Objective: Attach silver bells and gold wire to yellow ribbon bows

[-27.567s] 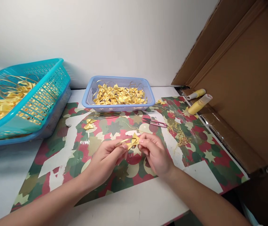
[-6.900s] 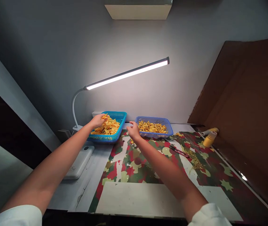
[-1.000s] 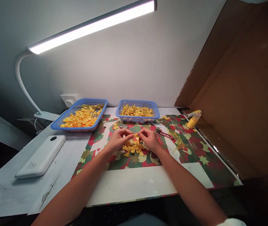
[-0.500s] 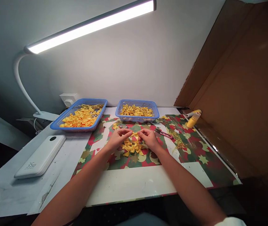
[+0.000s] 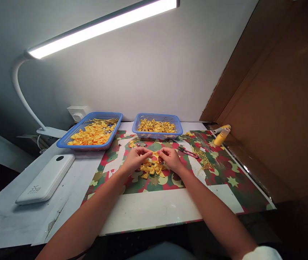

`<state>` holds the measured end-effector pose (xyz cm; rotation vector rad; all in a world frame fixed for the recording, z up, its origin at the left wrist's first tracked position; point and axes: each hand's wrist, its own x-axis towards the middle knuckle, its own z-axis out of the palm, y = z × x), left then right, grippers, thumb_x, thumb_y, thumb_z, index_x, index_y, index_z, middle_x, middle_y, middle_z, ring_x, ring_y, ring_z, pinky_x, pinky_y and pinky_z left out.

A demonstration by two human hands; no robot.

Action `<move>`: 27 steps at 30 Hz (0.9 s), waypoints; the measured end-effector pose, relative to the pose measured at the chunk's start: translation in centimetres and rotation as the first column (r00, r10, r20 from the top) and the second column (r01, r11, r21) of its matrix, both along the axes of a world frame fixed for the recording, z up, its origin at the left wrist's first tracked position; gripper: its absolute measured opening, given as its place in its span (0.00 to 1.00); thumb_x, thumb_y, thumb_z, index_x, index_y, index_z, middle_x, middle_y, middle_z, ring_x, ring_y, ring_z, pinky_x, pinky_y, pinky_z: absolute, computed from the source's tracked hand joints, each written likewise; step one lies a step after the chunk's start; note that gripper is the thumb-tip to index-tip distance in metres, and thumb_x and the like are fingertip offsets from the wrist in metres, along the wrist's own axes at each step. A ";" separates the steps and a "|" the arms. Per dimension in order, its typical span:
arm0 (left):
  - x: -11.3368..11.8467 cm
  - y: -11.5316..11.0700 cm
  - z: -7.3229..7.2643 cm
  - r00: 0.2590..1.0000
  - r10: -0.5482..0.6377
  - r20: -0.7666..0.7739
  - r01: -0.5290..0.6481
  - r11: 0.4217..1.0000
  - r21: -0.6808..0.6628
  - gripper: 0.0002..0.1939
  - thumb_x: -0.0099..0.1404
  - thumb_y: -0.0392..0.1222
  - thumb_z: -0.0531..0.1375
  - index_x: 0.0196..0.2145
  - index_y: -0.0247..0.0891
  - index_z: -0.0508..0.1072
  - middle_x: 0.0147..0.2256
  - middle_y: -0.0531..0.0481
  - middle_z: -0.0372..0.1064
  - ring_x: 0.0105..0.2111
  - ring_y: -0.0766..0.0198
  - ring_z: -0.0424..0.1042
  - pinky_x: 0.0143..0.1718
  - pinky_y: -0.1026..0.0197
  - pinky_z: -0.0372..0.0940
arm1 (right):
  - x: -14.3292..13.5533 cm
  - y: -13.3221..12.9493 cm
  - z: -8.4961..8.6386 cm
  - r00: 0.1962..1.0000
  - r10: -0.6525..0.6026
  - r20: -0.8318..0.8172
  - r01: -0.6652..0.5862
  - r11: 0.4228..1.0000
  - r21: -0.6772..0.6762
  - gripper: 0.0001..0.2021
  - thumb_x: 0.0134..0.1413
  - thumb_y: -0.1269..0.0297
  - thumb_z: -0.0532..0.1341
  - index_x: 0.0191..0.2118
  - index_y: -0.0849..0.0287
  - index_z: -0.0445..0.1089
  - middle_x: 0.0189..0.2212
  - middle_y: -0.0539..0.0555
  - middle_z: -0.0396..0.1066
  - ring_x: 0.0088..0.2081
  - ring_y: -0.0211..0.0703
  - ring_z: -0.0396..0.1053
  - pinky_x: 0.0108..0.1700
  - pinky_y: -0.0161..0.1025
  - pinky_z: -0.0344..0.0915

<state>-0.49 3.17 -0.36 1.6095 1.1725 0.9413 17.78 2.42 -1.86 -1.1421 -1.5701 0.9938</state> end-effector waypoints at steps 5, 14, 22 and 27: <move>-0.5 0.3 -0.1 0.980 0.119 -0.158 -0.096 0.985 0.145 0.20 0.59 0.57 0.58 0.31 0.36 0.77 0.29 0.47 0.76 0.27 0.61 0.69 0.28 0.62 0.63 | 1.7 0.7 -0.1 0.985 -0.146 0.092 0.139 0.987 0.082 0.08 0.52 0.58 0.60 0.31 0.57 0.71 0.26 0.52 0.71 0.31 0.43 0.66 0.37 0.41 0.62; -0.3 0.3 -0.7 0.875 0.265 -0.405 -0.099 0.917 0.387 0.11 0.59 0.46 0.59 0.27 0.41 0.78 0.32 0.45 0.74 0.38 0.52 0.66 0.43 0.52 0.59 | 1.9 0.7 -0.5 0.894 -0.141 0.426 0.069 0.981 0.179 0.08 0.44 0.68 0.67 0.21 0.57 0.68 0.29 0.53 0.71 0.38 0.47 0.62 0.45 0.45 0.54; -0.1 0.2 -1.2 0.885 0.184 -0.429 -0.014 0.929 0.369 0.12 0.62 0.44 0.57 0.38 0.39 0.77 0.35 0.45 0.76 0.39 0.52 0.70 0.41 0.54 0.60 | 1.6 0.9 0.1 0.978 -0.193 0.078 0.181 0.974 0.135 0.10 0.53 0.56 0.59 0.28 0.57 0.66 0.24 0.49 0.67 0.26 0.38 0.62 0.30 0.36 0.58; 0.3 -0.3 -0.7 0.948 0.070 -0.312 0.035 0.947 0.320 0.14 0.62 0.49 0.58 0.42 0.40 0.75 0.37 0.48 0.76 0.35 0.59 0.71 0.35 0.60 0.63 | 0.4 0.1 0.1 0.968 -0.187 -0.167 0.197 0.979 0.049 0.12 0.47 0.54 0.64 0.27 0.57 0.66 0.22 0.49 0.67 0.24 0.39 0.64 0.28 0.37 0.62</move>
